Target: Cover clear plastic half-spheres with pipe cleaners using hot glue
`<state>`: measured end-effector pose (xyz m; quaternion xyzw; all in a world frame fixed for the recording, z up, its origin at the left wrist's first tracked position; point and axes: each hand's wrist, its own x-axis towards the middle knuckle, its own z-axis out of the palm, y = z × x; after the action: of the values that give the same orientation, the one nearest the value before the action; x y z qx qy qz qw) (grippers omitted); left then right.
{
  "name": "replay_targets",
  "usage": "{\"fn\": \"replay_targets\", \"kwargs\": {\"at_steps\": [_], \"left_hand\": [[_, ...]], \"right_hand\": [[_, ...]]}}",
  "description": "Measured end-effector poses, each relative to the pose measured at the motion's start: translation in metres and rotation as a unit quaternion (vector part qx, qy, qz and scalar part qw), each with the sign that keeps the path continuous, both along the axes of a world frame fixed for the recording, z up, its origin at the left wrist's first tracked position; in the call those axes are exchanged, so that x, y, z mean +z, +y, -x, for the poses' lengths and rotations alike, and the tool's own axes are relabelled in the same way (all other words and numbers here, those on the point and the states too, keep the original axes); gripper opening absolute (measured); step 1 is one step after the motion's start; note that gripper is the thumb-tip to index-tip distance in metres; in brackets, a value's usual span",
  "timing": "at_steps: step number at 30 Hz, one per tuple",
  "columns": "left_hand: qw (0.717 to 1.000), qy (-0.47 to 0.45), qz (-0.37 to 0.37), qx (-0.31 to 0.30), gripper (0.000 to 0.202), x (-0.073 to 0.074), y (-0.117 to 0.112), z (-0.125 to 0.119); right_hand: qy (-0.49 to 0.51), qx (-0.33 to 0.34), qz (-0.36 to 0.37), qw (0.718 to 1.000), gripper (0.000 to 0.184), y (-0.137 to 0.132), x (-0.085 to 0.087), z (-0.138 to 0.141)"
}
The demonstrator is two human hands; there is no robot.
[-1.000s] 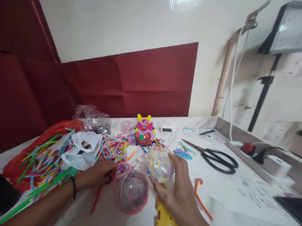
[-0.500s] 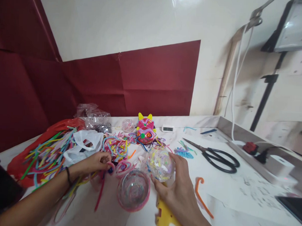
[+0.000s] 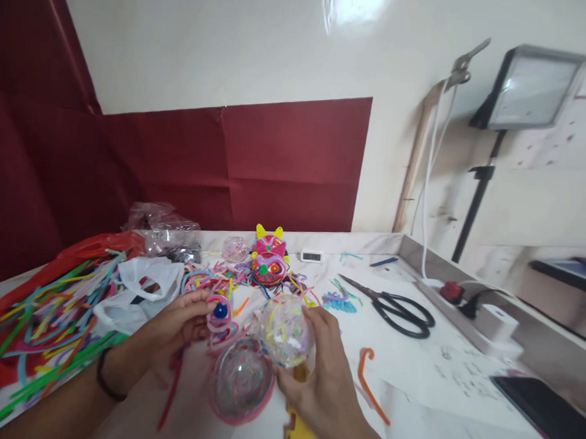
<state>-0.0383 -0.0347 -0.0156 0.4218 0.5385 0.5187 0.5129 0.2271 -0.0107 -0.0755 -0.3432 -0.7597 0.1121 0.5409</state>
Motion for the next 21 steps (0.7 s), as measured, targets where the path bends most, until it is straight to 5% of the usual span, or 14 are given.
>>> {"fn": "replay_targets", "kwargs": {"at_steps": [8, 21], "left_hand": [[0.993, -0.116, -0.01, -0.02, 0.025, 0.01, -0.005, -0.04], [0.991, -0.115, 0.009, -0.065, 0.032, 0.005, -0.014, -0.077]], "right_hand": [[-0.034, 0.006, -0.046, 0.998, 0.069, 0.001, -0.006, -0.001], [-0.04, 0.003, -0.048, 0.998, 0.073, 0.001, -0.007, 0.001]]}}
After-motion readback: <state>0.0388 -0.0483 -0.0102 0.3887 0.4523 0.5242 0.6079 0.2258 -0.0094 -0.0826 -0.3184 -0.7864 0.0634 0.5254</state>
